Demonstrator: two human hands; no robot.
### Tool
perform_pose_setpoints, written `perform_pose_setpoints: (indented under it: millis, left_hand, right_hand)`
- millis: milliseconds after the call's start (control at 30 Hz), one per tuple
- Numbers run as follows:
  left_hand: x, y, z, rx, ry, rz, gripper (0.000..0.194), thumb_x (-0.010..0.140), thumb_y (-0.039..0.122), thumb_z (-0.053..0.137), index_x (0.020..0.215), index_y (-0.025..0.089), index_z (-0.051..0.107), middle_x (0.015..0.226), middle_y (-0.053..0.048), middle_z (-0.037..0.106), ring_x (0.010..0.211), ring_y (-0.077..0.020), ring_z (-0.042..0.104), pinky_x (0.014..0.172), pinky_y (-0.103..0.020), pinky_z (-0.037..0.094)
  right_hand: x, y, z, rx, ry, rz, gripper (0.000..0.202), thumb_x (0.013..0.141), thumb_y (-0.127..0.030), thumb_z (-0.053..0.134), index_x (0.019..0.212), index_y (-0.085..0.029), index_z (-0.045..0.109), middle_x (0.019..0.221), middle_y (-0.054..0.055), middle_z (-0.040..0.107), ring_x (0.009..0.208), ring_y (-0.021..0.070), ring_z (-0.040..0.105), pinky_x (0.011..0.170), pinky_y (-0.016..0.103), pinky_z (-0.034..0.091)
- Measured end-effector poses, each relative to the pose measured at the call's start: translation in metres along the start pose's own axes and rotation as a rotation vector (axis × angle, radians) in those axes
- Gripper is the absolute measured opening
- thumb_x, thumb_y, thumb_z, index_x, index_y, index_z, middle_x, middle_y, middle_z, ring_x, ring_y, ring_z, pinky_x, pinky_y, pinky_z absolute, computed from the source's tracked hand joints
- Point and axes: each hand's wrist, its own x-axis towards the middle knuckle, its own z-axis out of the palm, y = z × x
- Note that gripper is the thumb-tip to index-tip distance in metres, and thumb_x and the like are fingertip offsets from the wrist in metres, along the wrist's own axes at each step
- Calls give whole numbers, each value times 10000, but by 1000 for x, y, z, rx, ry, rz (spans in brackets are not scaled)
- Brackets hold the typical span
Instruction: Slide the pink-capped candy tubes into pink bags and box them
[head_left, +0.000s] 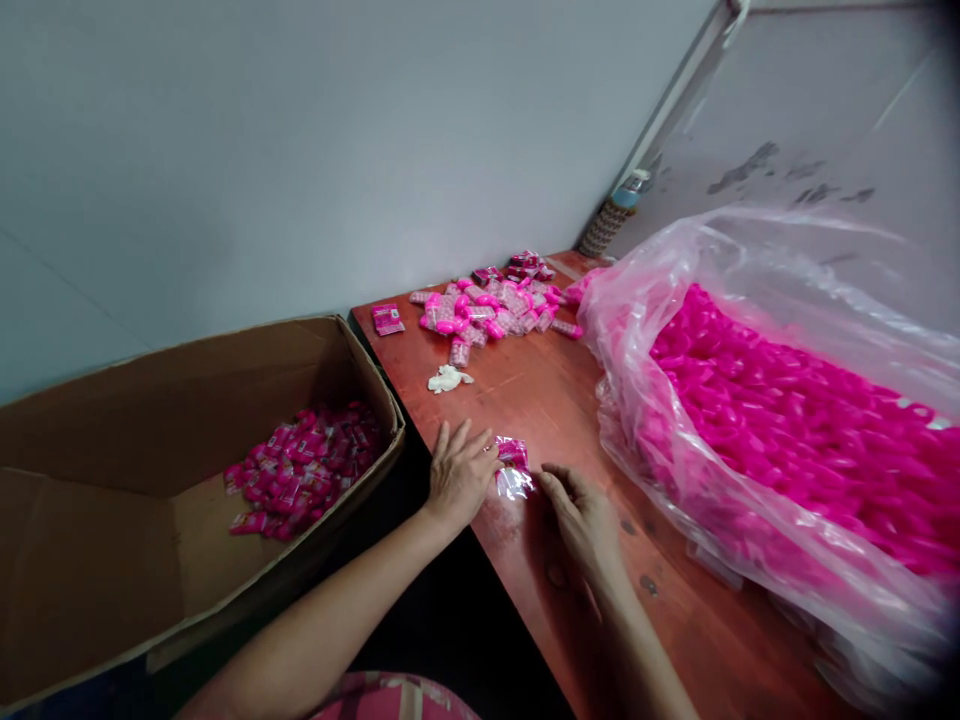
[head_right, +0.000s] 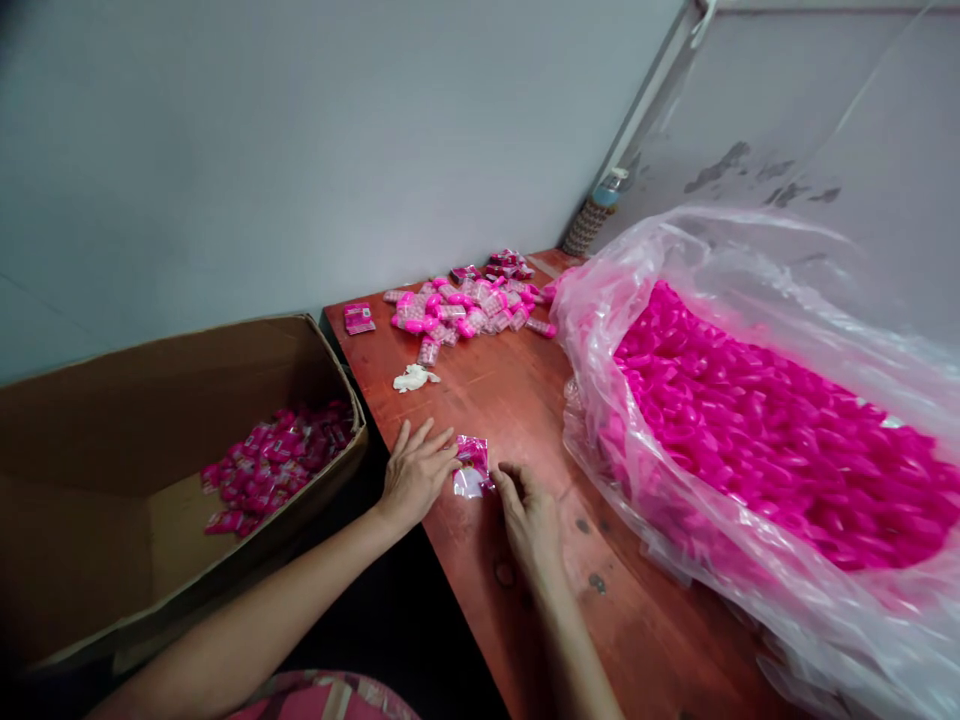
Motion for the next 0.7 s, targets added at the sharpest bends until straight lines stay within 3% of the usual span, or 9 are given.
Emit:
perform_pose_setpoints:
  millis: [200,367,467,567,700]
  left_hand:
    - [-2,6,-5,-57,-22,18,194,682,173,641,820,303,680,1047,-37,636,1161,-229,422,1037,-463,107]
    - [-6,13,-13,-107,-42,53,260,683,227,647,938,278,660,1113,-59,603,1114,-219,473,1011,-389,250]
    - [-9,17,-12,-269,-58,-147,359,684,331,642,1021,208,625,1061,-95,622,971,-232,562,874,-367,410]
    - [-15,20,-6,-416,-175,-353,330,679,429,616,773,117,672,728,-84,655,675,-202,609,644,-317,489]
    - [-23,23,-1,-463,-205,-393,325,608,427,674,603,103,647,535,-22,566,504,-137,543,525,-254,455]
  right_hand:
    - [3,-9,14,245,97,-38,351,711,-399,600,978,-171,586,930,82,643,830,221,594,743,356,452]
    - [-1,-28,13,592,53,30,314,669,-362,656,909,-176,575,753,27,648,697,189,612,647,311,485]
    - [-9,-35,10,705,76,88,303,666,-337,668,904,-183,560,700,4,636,637,172,612,579,276,485]
    - [-16,-38,12,712,110,72,291,671,-333,665,908,-199,563,703,-3,637,648,176,613,568,269,482]
    - [-29,-36,12,576,112,-2,240,712,-353,620,892,-200,585,779,31,657,742,207,623,651,311,498]
